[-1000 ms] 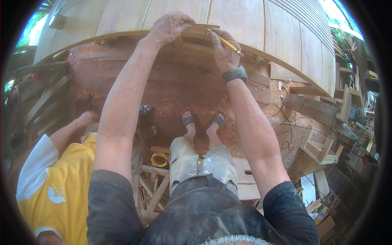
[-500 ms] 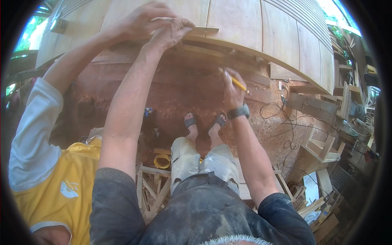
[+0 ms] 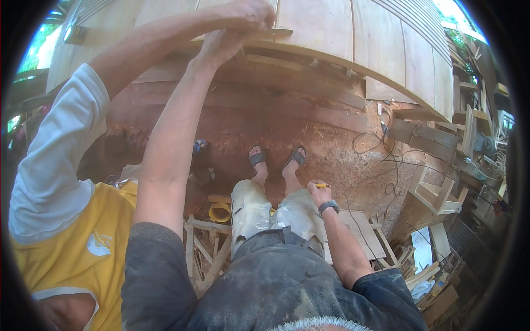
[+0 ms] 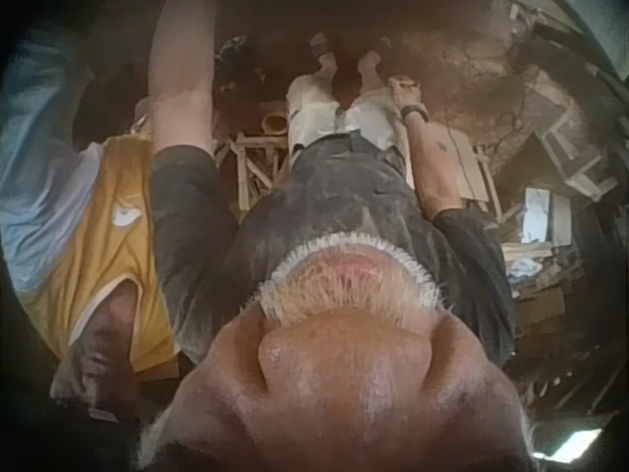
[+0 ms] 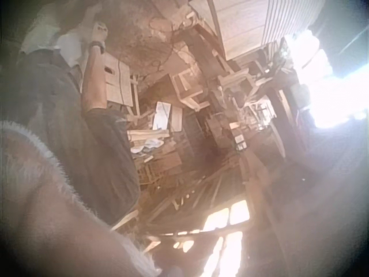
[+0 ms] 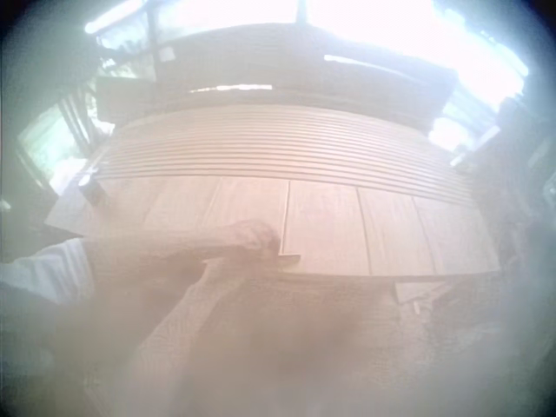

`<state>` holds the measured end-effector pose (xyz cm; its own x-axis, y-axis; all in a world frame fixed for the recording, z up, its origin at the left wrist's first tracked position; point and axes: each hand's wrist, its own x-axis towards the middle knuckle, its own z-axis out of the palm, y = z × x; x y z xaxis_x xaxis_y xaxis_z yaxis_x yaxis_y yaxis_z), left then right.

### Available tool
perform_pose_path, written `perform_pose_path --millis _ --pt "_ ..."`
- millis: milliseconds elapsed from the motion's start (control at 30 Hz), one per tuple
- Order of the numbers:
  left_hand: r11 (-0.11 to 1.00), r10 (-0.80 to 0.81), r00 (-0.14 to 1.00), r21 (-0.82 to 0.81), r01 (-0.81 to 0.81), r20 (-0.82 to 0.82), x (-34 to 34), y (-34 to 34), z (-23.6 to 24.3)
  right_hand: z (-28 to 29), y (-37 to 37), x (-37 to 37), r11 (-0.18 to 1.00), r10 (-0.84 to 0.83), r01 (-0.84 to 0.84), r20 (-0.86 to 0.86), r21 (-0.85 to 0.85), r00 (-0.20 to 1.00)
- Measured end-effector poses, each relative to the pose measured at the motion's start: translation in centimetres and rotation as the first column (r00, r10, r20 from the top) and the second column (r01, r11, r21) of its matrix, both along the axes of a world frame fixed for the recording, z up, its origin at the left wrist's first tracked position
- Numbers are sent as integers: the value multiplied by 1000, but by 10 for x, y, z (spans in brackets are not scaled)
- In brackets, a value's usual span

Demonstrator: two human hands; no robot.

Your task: The person aligns a wooden spacer against a handheld router, marks wood pieces with a pencil, and then measures and marks sections along a large wooden door using the wooden spacer and pencil.

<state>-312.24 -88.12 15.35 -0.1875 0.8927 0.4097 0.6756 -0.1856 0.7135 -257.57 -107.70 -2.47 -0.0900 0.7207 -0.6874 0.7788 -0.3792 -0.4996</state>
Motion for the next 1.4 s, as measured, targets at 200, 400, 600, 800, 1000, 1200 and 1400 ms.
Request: perform_pose_path --millis 200,400,600,800,1000,1200,1400 --pt "1000 28 1000 1 -28 -11 4 -16 -2 27 -11 -10 992 35 -29 44 -122 998" --pt "998 57 998 26 -57 2 15 -21 -5 32 -1 -24 981 -15 -1 -82 -193 997" --pt "996 78 997 50 -79 15 21 -19 -4 27 0 -19 975 -84 54 -128 -217 988" --pt "994 99 995 50 -99 2 19 -23 -2 31 -2 -10 967 -55 27 -106 -254 993" --pt "991 119 993 61 -118 -6 20 -22 -2 29 -3 1 964 -45 21 -81 -266 996" --pt "982 183 969 -4 -187 -163 7 -22 -25 31 -3 -3 959 -56 37 -61 -280 997" --pt "963 183 939 -137 -231 -292 -3 -21 -48 29 -3 2 968 -20 8 -44 -252 999"
